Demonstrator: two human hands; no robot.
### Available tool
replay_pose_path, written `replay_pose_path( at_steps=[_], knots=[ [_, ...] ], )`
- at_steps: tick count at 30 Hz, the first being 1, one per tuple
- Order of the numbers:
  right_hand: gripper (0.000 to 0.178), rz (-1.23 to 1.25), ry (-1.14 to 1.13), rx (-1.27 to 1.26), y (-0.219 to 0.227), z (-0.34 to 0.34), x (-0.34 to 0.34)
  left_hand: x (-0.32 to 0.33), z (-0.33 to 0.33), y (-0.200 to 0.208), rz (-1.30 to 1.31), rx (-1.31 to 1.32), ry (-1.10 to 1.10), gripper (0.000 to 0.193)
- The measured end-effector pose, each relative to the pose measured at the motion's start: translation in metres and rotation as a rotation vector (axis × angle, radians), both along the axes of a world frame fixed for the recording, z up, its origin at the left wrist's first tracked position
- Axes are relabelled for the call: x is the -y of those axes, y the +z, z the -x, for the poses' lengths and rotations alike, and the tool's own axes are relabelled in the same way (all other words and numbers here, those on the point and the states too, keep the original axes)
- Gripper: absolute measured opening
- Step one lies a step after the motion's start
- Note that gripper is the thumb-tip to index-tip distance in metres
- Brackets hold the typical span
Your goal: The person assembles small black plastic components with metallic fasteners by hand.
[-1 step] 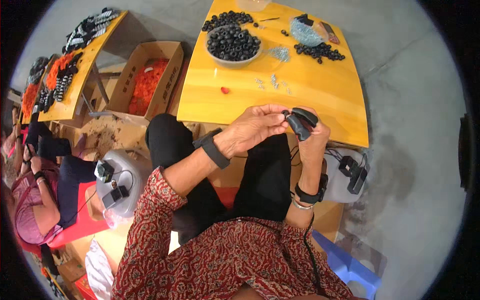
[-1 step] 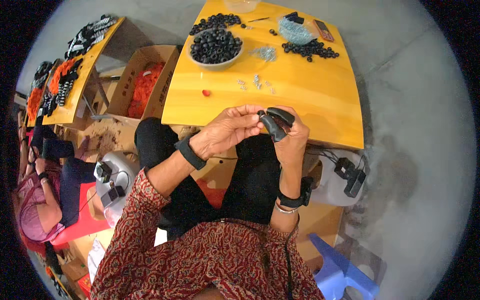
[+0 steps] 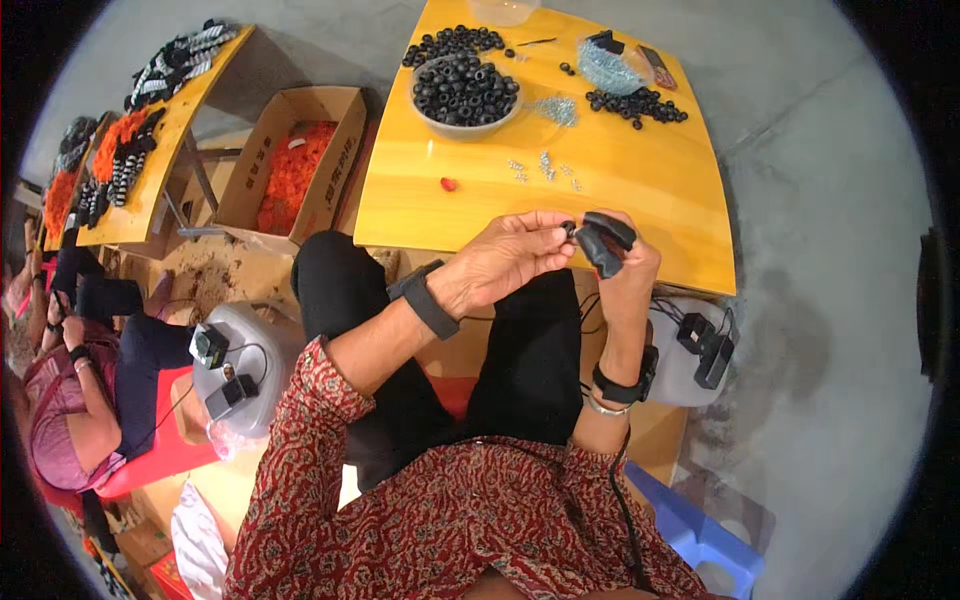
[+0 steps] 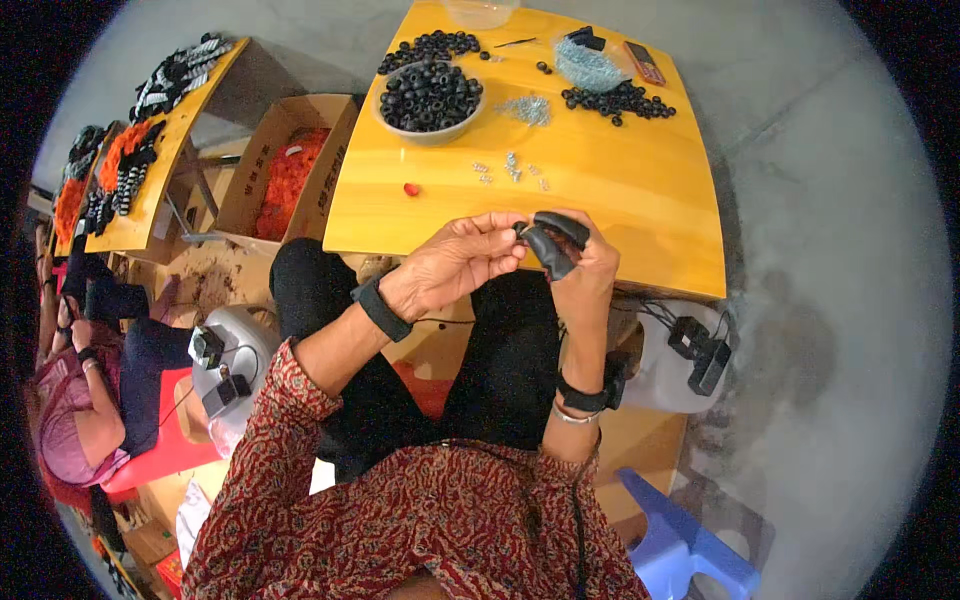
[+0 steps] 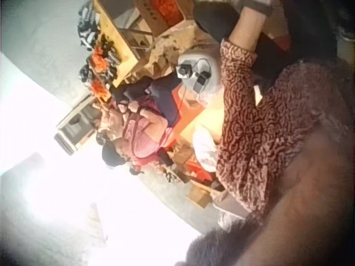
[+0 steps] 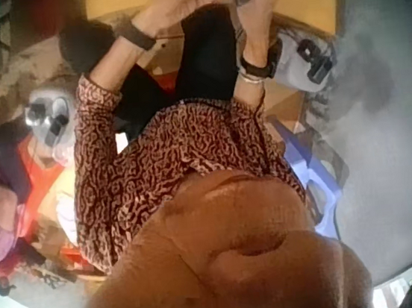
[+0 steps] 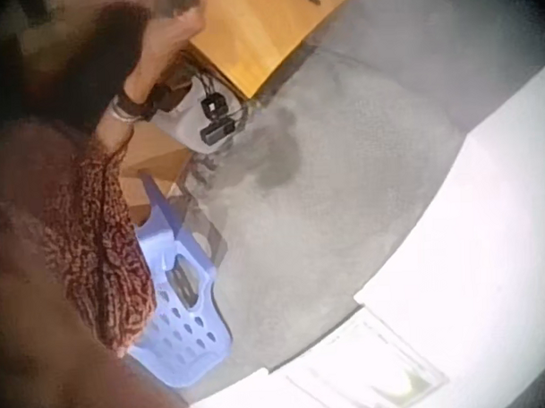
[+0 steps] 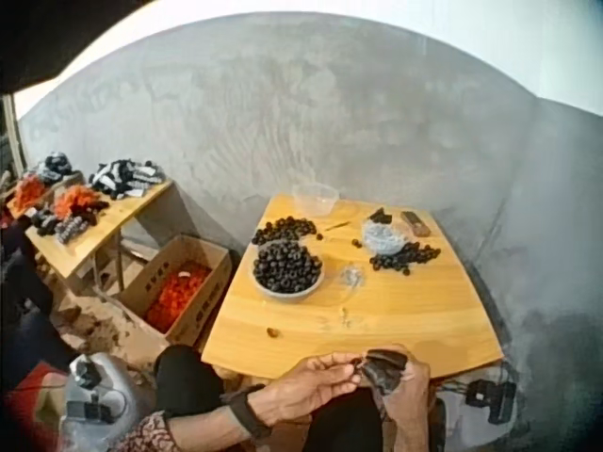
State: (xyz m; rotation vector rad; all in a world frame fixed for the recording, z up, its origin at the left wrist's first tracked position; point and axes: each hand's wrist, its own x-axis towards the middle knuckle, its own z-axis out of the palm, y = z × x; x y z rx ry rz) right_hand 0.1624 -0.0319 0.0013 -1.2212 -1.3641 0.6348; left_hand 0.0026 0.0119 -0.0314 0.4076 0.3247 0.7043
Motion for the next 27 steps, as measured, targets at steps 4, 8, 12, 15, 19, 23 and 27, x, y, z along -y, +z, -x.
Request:
replay_pose_path(
  at_steps=[4,8,12,15,19,23,27],
  knots=[
    [0.011,0.079,-0.182,0.037,0.002,-0.042,-0.040,-0.006,-0.004,0.009,-0.001,-0.007,-0.034,0.023],
    [0.011,0.114,-0.370,-0.078,-0.025,-0.103,-0.093,-0.009,-0.002,0.014,-0.016,0.011,-0.043,0.029],
    [0.008,0.099,-0.446,-0.096,-0.031,-0.131,-0.132,-0.012,0.006,0.015,-0.016,-0.001,-0.038,0.034],
    [0.006,0.169,-0.524,0.078,-0.044,-0.169,-0.167,-0.013,0.005,0.016,-0.024,-0.001,-0.059,0.036],
    [0.009,0.169,-0.513,0.167,-0.047,-0.178,-0.203,-0.015,0.004,0.018,-0.035,-0.005,-0.101,0.036],
    [0.012,0.212,-0.530,0.441,-0.053,-0.176,-0.220,-0.020,0.000,0.017,-0.038,-0.019,-0.105,0.035],
    [0.017,0.240,-0.527,0.323,-0.041,-0.151,-0.216,-0.020,0.004,0.014,-0.029,-0.032,-0.092,0.035]
  ],
)
